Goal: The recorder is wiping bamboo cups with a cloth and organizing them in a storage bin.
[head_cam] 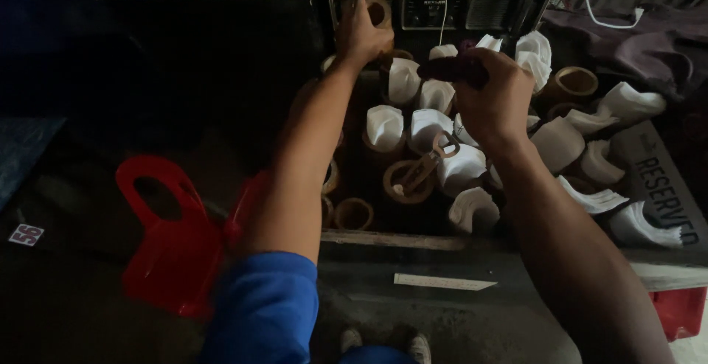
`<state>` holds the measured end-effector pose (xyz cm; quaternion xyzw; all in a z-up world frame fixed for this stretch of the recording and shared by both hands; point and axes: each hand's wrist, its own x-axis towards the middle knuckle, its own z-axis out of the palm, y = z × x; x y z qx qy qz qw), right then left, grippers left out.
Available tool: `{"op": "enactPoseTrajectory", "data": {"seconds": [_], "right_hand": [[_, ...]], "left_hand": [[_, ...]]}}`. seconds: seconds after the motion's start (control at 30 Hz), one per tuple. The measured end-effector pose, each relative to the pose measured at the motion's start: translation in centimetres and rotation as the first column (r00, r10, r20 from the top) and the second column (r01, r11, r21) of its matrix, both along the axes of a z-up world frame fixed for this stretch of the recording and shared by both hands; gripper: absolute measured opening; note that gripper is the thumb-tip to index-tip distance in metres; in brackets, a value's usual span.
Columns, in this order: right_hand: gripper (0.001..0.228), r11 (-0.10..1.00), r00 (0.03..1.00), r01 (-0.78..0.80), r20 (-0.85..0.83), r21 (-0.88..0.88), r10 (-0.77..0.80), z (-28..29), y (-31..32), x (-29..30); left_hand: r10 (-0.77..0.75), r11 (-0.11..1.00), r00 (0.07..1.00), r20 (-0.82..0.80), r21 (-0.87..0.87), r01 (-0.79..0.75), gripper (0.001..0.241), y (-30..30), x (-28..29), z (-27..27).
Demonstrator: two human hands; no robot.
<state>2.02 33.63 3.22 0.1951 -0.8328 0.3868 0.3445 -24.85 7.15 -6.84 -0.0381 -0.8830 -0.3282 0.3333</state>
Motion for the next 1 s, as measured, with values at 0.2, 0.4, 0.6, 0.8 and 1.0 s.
{"op": "enactPoseTrajectory", "data": {"seconds": [0.2, 0.4, 0.6, 0.8, 1.0], "right_hand": [[0.021, 0.997, 0.998, 0.042, -0.05, 0.063, -0.039, 0.0, 0.4, -0.4], [0.022, 0.996, 0.994, 0.028, -0.104, 0.086, -0.019, -0.1, 1.1, -0.6], [0.011, 0.989, 0.994, 0.036, -0.111, 0.141, -0.02, -0.1, 1.0, -0.5], [0.012, 0.995, 0.994, -0.016, -0.109, 0.095, 0.027, -0.5, 0.2, -0.4], [0.009, 0.992, 0.996, -0.01, -0.085, 0.126, 0.02, -0.3, 0.0, -0.2]], "left_hand": [[-0.043, 0.993, 0.999, 0.031, 0.107, 0.039, 0.103, -1.4, -7.3, -3.6], [-0.245, 0.967, 0.967, 0.063, -0.049, 0.248, 0.094, -3.0, -2.7, 3.5], [-0.252, 0.861, 0.868, 0.427, -0.311, 0.403, 0.093, -1.3, 7.9, 6.5], [-0.142, 0.862, 0.874, 0.465, -0.375, 0.34, 0.119, -1.2, 13.1, 8.9], [-0.105, 0.894, 0.897, 0.429, -0.354, 0.274, 0.132, -1.6, 11.9, 7.8]]}}
